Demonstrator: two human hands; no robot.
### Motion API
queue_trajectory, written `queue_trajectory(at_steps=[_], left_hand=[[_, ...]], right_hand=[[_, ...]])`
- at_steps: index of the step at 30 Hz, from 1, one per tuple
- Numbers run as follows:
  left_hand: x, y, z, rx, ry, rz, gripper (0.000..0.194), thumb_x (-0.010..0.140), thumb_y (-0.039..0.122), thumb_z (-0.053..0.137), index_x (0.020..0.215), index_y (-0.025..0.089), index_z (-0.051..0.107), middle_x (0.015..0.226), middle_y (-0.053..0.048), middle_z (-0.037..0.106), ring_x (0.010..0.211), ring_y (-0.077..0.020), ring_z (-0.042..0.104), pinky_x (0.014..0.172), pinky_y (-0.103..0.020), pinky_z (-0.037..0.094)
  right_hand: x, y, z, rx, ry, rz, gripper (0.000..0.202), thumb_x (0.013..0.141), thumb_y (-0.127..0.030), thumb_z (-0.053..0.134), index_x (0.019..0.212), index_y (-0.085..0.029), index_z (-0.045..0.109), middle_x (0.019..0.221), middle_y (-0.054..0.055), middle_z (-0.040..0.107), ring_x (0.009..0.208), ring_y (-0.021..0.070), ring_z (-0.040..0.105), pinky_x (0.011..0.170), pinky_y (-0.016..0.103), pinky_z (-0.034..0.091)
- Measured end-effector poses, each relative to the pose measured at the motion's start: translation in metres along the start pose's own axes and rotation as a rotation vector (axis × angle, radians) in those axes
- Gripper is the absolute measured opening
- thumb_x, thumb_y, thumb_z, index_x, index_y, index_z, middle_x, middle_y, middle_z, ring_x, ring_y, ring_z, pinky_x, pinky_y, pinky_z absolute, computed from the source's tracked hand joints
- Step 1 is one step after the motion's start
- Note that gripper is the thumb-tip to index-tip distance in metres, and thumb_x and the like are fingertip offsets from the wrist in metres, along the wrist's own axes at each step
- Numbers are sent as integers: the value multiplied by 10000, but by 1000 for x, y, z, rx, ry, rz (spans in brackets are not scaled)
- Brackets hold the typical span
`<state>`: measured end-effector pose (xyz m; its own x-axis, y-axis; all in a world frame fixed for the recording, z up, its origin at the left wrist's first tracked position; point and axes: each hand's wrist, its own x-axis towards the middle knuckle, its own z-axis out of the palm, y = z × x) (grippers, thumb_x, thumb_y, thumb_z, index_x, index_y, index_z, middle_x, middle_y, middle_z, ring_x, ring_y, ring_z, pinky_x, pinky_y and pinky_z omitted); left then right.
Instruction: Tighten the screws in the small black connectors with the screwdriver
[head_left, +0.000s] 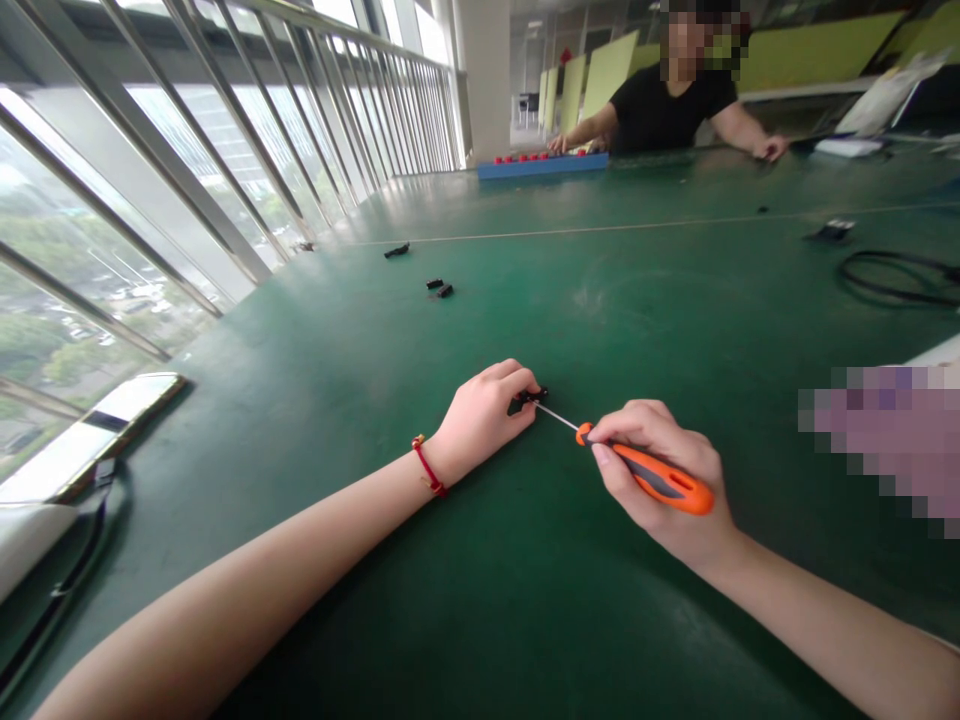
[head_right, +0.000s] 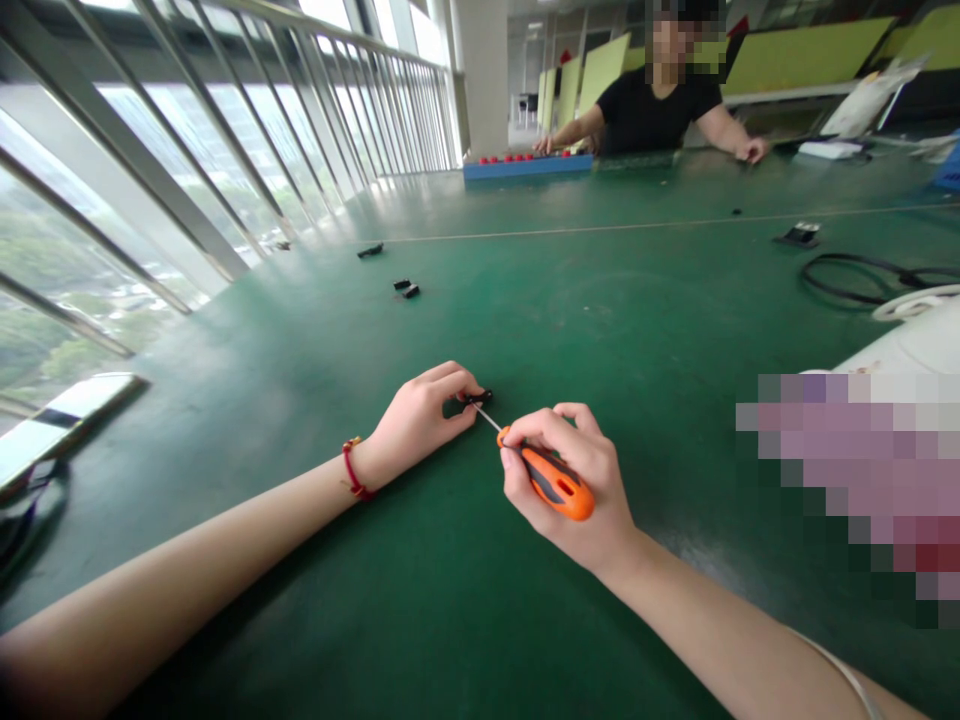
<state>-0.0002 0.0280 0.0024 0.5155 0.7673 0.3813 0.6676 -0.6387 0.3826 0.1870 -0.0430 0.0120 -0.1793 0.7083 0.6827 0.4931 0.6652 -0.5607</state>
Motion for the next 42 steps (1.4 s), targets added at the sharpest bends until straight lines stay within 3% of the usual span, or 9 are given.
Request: queue_trajectory(at_steps=[5,11,16,20,22,26,32,37,42], left_hand=[[0,-1,0,-6,-5,3,109,777,132,530,851,175,597,926,-33,616,806,-142,594,704,-244,489],[0,-1,0,7,-2,0,111,777,131,526,850,175,597,932,-34,619,805,-143,596,695,-243,488],[0,-1,0,8,-8,6,114,774,134,528,854,177,598,928,-33,617,809,-142,597,698,-241,486],[0,0,1,13,-2,2,111,776,132,525,847,176,598,928,-29,620,809,-140,596,691,-237,484],[0,0,1,13,-6,1,115,777,130,525,851,175,600,930,-30,621,813,-142,596,693,-238,485],[0,1,0,14,-10,0,120,779,132,523,856,178,602,936,-33,623,821,-145,600,704,-243,489],[0,0,0,19,-10,-7,113,778,136,527,850,181,602,930,-31,624,817,-147,603,693,-243,490],[0,0,0,14,-12,2,118,780,139,526,860,179,603,934,-34,623,822,-150,600,701,-247,491],[0,0,0,13,-7,-4,111,779,139,528,851,180,602,934,-32,623,820,-149,601,697,-244,490]], right_hand=[[-5,1,3,17,-9,74,89,771,-170,602,827,-221,556,637,-22,628,613,152,613,630,304,492],[-8,3,4,83,130,87,378,710,-154,645,1059,-204,508,783,5,548,676,143,578,647,299,516],[-6,1,3,22,29,88,164,754,-175,618,898,-222,556,716,2,594,666,160,609,613,297,509],[-6,2,4,38,174,68,344,712,-154,647,1031,-215,534,877,41,573,748,165,598,674,312,527],[-6,2,4,45,132,70,386,709,-165,646,1069,-210,512,794,16,551,709,164,580,679,332,523],[-7,1,3,-3,10,46,188,755,-167,611,924,-223,548,714,-1,594,650,150,588,621,302,504],[-8,3,3,11,134,56,384,718,-188,645,1081,-210,520,821,31,569,729,177,590,692,350,517],[-7,1,2,-33,16,14,141,773,-181,600,899,-222,551,711,-2,605,640,152,585,662,335,493],[-8,3,4,3,127,61,378,723,-178,643,1080,-209,523,835,36,561,762,183,580,708,355,505]])
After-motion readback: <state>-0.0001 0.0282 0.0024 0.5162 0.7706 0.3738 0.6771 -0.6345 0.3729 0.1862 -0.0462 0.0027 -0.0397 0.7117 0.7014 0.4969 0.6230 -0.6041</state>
